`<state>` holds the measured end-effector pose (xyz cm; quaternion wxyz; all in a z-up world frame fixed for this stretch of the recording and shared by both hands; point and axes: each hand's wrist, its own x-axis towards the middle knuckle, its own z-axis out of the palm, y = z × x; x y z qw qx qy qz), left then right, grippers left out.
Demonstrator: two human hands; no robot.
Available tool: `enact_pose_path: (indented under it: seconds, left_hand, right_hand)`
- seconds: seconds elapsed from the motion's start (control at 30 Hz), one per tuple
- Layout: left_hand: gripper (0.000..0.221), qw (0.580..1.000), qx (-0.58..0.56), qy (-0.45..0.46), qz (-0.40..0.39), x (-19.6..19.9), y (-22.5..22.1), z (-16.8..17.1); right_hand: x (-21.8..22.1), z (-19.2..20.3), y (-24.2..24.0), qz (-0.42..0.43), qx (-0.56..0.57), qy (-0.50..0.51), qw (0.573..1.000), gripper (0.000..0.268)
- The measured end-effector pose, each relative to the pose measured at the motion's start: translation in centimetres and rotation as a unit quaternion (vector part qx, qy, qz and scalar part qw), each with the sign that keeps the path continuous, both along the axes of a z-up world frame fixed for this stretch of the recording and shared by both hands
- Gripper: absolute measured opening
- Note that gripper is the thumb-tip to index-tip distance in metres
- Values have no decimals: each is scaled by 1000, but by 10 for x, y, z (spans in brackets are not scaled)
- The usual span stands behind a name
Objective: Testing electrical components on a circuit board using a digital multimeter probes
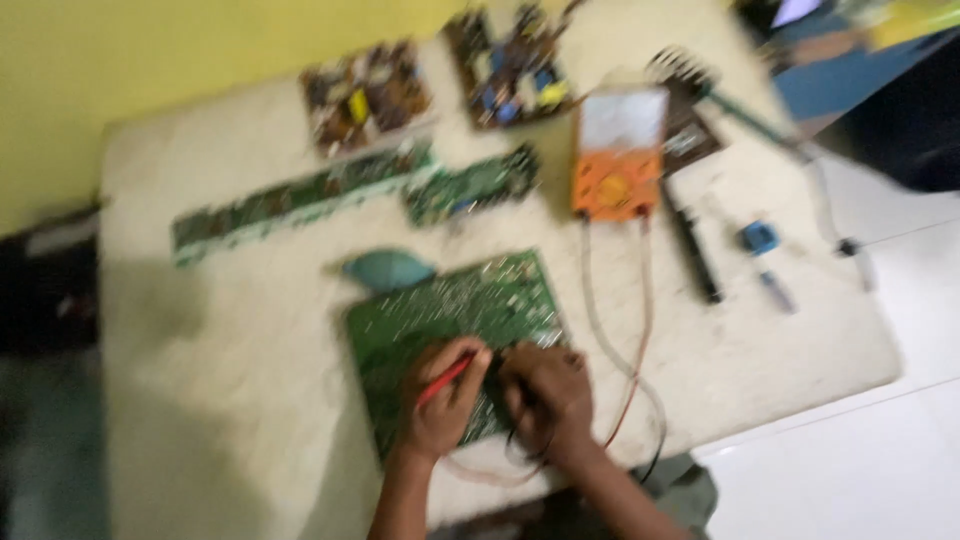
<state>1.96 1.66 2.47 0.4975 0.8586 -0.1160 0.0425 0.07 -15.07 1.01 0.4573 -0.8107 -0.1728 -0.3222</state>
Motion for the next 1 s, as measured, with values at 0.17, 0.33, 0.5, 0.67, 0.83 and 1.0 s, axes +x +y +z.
enact_pose_path:
  seconds: [0.17,0.33,0.5,0.67,0.83,1.0]
  left_hand:
    - [24,1000,28,-1,-2,7,1,-22]
    - [31,981,94,162,53,7,0,-10]
    - [29,991,63,113,38,6,0,-16]
    - [30,997,60,38,31,8,-1,-20]
    - [16,999,-14,-5,37,2,-1,-23]
    - [14,997,-65,-15,43,-2,-7,-19]
  right_hand:
    - [-4,-15,-6,-27,-52,19,998,12]
    - [-6,-10,-5,-13,-46,17,999,12]
    - [-7,-8,-6,-14,-42,12,999,11]
    - [0,-7,-8,-3,-55,14,998,11]
    - [-2,-29,-15,4,103,-3,995,9]
    - [-7,-30,-9,-58,72,33,995,10]
